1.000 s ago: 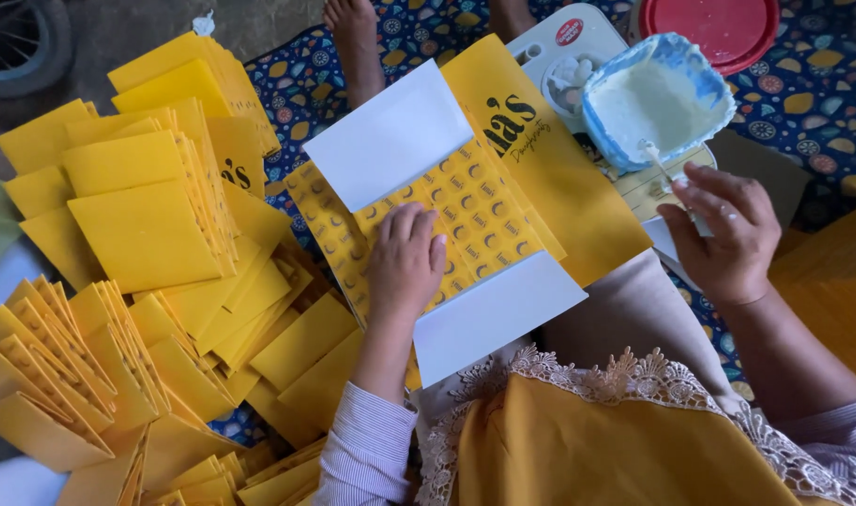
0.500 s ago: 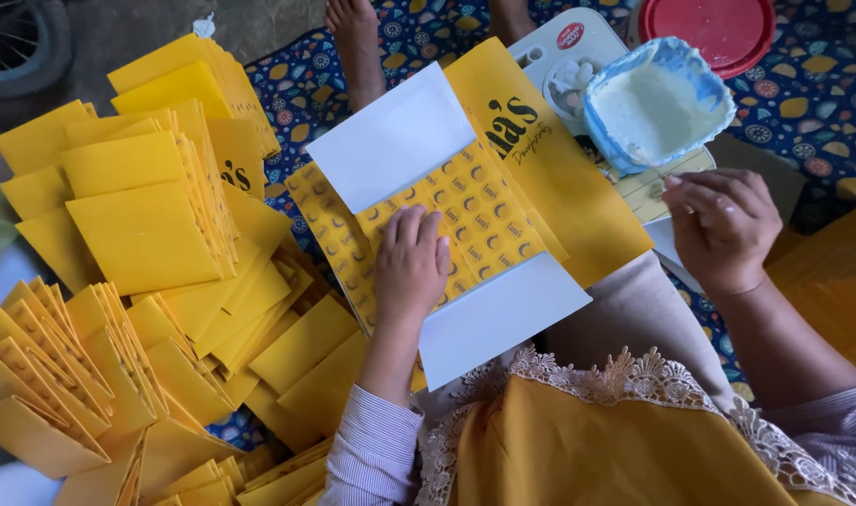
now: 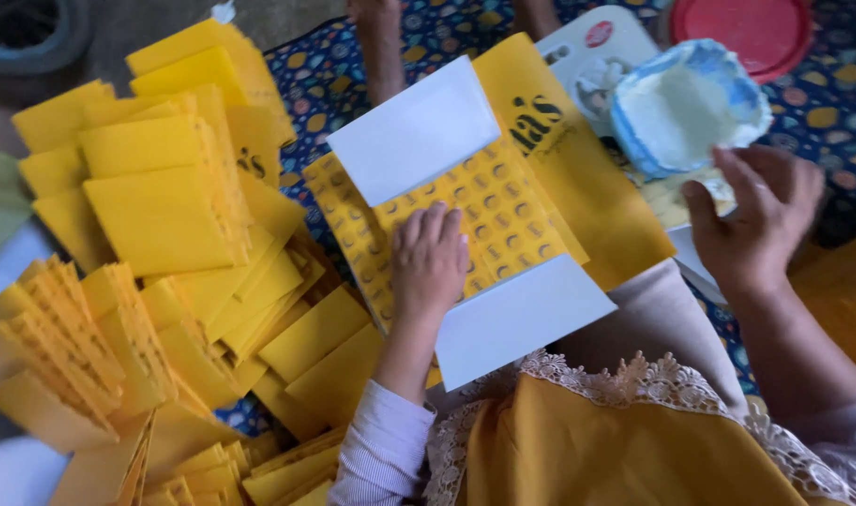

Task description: Applying glue to yellow paper templates and folding them to assemble boxes or envelopes.

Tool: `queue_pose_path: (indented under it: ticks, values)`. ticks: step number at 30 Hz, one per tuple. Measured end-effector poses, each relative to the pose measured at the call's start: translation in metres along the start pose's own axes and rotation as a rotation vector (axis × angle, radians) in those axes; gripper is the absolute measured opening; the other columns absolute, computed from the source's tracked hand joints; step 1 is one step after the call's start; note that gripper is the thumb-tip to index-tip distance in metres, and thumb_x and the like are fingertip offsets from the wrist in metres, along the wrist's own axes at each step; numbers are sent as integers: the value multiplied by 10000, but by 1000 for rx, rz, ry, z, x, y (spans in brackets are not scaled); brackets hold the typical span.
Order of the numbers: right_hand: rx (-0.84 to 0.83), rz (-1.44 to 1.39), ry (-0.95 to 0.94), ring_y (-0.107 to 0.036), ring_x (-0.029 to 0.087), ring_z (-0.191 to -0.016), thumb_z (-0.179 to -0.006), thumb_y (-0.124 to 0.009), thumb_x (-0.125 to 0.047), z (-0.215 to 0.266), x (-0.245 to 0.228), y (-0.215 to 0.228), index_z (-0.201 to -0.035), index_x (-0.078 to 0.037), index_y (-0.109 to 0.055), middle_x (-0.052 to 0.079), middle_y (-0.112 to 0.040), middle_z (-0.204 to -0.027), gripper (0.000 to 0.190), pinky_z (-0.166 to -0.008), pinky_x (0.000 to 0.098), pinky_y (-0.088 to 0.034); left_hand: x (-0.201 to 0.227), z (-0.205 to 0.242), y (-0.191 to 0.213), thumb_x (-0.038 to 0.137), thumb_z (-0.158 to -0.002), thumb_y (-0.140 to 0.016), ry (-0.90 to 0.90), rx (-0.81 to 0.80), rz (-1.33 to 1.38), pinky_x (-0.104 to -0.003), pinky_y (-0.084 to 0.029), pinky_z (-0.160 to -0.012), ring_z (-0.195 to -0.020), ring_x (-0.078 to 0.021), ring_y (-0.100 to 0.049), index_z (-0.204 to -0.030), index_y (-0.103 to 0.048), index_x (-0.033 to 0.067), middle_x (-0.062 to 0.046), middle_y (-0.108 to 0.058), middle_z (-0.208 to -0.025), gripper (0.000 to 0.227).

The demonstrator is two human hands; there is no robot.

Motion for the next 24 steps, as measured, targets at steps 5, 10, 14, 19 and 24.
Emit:
queue_pose_path:
  ticks: [5, 10, 14, 19, 24]
  values:
    - [15, -125, -48, -558, 374, -1110, -967, -863, 197, 9, 4, -11, -1220, 92, -802, 229, -661, -1236, 280, -1011, 473, -457, 5, 9, 7, 244, -1022, -504, 7, 9, 41, -483, -437, -1094, -1296, -383, -534, -1327, -618, 14, -183, -598, -1409, 399]
    - [39, -196, -21, -613, 398, -1139, -1032, -758, 313, 12, 1, -10, -1203, 140, -706, 272, -681, -1237, 248, -1016, 490, -501, 6, 19, 6, 233, -999, -546, 21, -5, 95, -487, -424, -1116, -1357, -419, -510, -1353, -595, -23, -245, -533, -1472, 440]
    - [34, -178, -29, -603, 414, -1127, -1010, -779, 278, 17, 3, -12, -1244, 145, -718, 273, -694, -1241, 276, -1046, 491, -473, 9, 20, 7, 212, -971, -599, 0, 70, 47, -492, -470, -1072, -1336, -423, -537, -1342, -592, -24, -249, -531, -1467, 440]
    - [69, -171, 64, -503, 469, -1253, -1027, -801, 225, 13, -8, -2, -1376, 151, -615, 308, -487, -1370, 403, -1045, 579, -452, 10, 22, 9, 192, -942, -639, -4, 114, 18, -479, -500, -1045, -1308, -417, -568, -1333, -601, -28, -253, -548, -1449, 450]
    - [250, -481, 368, -435, 510, -1277, -845, -698, 227, 11, -32, 4, -1039, 115, -545, 350, -389, -1440, 272, -1108, 628, -376, 9, 25, -4, 205, -960, -610, 7, 25, 76, -497, -417, -1131, -1390, -435, -478, -1403, -531, -46, -283, -481, -1504, 515]
Point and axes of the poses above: each hand's wrist, its own z-axis away from the middle knuckle, its own y-axis out of the back of the hand, x = y × z, the point moved 8 cm from there along -z, towards the middle knuckle
